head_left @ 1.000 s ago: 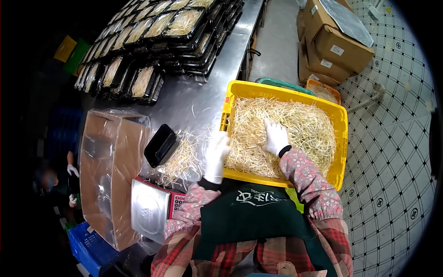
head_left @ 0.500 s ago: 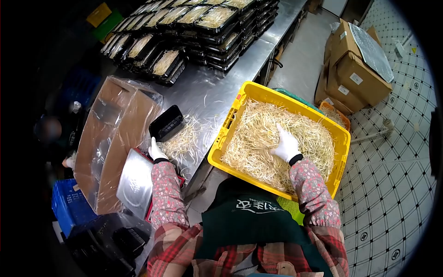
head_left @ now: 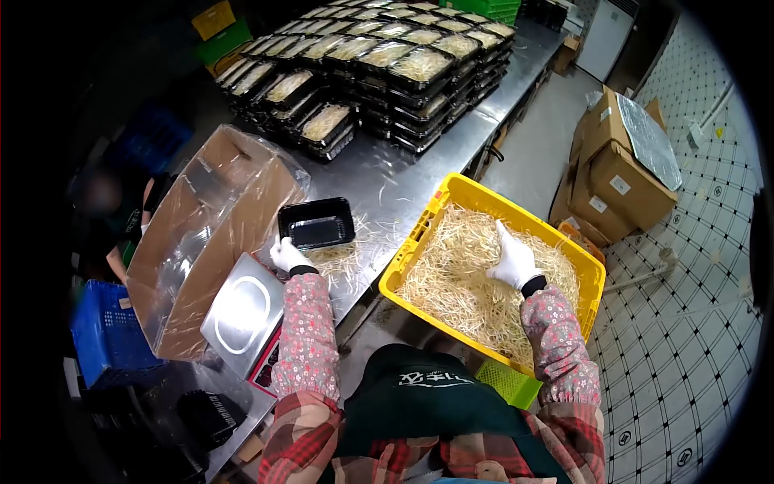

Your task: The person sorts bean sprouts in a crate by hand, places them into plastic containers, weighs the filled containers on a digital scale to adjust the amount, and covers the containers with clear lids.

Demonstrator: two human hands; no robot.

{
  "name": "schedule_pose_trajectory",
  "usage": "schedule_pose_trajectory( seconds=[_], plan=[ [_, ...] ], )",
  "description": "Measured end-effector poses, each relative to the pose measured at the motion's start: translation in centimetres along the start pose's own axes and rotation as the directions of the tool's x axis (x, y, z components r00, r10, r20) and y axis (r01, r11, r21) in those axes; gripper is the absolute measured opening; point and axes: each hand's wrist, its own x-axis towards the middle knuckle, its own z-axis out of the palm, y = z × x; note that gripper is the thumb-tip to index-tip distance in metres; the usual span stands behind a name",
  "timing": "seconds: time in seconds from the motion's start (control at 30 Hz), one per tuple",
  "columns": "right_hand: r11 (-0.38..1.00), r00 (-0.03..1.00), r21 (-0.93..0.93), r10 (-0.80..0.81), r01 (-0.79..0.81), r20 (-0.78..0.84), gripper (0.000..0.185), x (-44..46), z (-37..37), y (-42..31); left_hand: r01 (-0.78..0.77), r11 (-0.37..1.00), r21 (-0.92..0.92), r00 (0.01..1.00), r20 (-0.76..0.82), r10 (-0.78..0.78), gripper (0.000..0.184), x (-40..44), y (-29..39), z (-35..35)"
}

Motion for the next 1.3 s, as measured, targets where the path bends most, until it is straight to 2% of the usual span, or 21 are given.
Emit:
schedule_pose_trajectory(
  seconds=[0.07,0.13,0.17,0.23,0.27,0.3,0.33,0.43,0.5,0.6,0.67,0.73,0.77,0.8,0.87,0.93,1.0,1.13,1.2,1.23,1.3],
  plan=[
    [0.996,0.999,-0.083,-0.04,0.039,-0.02,0.108,1.1,-2.2,-6.1,-0.218,0.973,0.08,0.975,0.054,0.214,0.023,-2.9,3.8,0.9],
    [0.966,0.973,-0.127,-0.23,0.226,-0.024,0.102,3.2,-2.4,-11.2,-0.421,0.907,0.005,0.878,0.252,0.406,0.034,-5.4,7.8,0.6],
    [0.923,0.943,-0.225,-0.33,0.311,-0.051,0.078,4.2,-2.0,-13.9,-0.558,0.828,0.063,0.792,0.337,0.508,0.04,-7.1,10.8,0.4],
    [0.868,0.909,-0.307,-0.417,0.391,-0.022,0.066,5.8,-1.3,-20.8,-0.809,0.562,0.173,0.56,0.521,0.644,0.05,-9.4,15.7,-1.0],
    [0.819,0.888,-0.384,-0.46,0.427,0.006,0.055,6.4,-0.7,-24.3,-0.902,0.375,0.213,0.421,0.621,0.661,0.053,-9.9,17.2,-2.0],
    [0.772,0.849,-0.409,-0.528,0.486,0.011,0.037,7.0,0.5,-27.4,-0.916,0.287,0.28,0.4,0.699,0.594,0.055,-10.9,18.7,-2.9],
    [0.737,0.788,-0.365,-0.616,0.569,-0.016,0.036,7.5,2.0,-30.2,-0.92,0.195,0.34,0.391,0.766,0.51,0.057,-11.3,19.5,-3.9],
    [0.537,0.598,-0.392,-0.8,0.747,0.043,0.036,8.0,5.6,-39.0,-0.858,0.308,0.41,0.505,0.784,0.361,0.056,-8.6,19.0,-7.6],
    [0.493,0.502,-0.205,-0.865,0.846,-0.008,0.044,7.3,7.5,-43.6,-0.783,0.497,0.375,0.601,0.665,0.444,0.049,-5.1,18.0,-11.7],
    [0.325,0.325,0.006,-0.945,0.946,-0.043,0.059,6.1,9.8,-48.9,-0.56,0.741,0.372,0.785,0.525,0.329,0.048,-1.3,16.6,-17.6],
    [0.247,0.247,-0.014,-0.965,0.969,0.094,0.062,6.0,12.4,-51.1,-0.325,0.896,0.304,0.877,0.451,0.165,0.051,0.2,15.8,-20.4],
    [0.163,0.162,0.0,-0.983,0.987,0.085,0.063,6.4,15.4,-52.4,-0.224,0.793,0.567,0.922,0.386,-0.015,0.066,1.4,15.7,-22.8],
    [0.13,0.132,-0.029,-0.986,0.991,0.1,0.063,6.5,16.7,-52.7,-0.484,0.642,0.595,0.865,0.436,0.247,0.07,1.9,15.9,-23.4],
    [0.098,0.104,-0.058,-0.988,0.994,0.115,0.064,6.4,18.1,-52.9,-0.682,0.414,0.603,0.727,0.501,0.469,0.073,2.4,16.0,-24.0],
    [0.131,0.134,-0.031,-0.973,0.991,0.189,0.059,6.2,20.3,-53.4,-0.738,0.304,0.602,0.674,0.678,0.293,0.071,2.4,19.0,-23.9],
    [0.145,0.14,0.076,-0.988,0.986,0.072,0.058,6.2,20.3,-53.0,-0.726,0.179,0.664,0.685,0.72,0.113,0.062,3.0,18.3,-23.7],
    [0.169,0.125,0.232,-0.973,0.958,0.193,0.064,7.3,19.3,-52.7,-0.702,0.18,0.689,0.712,0.676,0.188,0.057,3.2,17.3,-23.5],
    [0.188,0.054,0.587,-0.97,0.787,0.238,0.09,10.2,18.0,-51.5,-0.667,0.121,0.735,0.74,0.635,0.221,0.055,2.3,16.9,-22.9],
    [0.26,0.052,0.651,-0.946,0.713,0.321,0.086,12.1,16.1,-50.1,-0.658,0.193,0.728,0.752,0.621,0.221,0.054,2.3,16.9,-23.0],
    [0.238,0.04,0.668,-0.954,0.705,0.298,0.079,12.8,14.2,-49.6,-0.621,0.311,0.719,0.782,0.592,0.194,0.055,2.1,17.7,-23.0],
    [0.35,0.126,0.742,-0.931,0.572,0.342,0.073,14.6,10.3,-48.2,-0.476,0.588,0.655,0.85,0.514,0.115,0.06,1.7,19.2,-23.4]
  ],
)
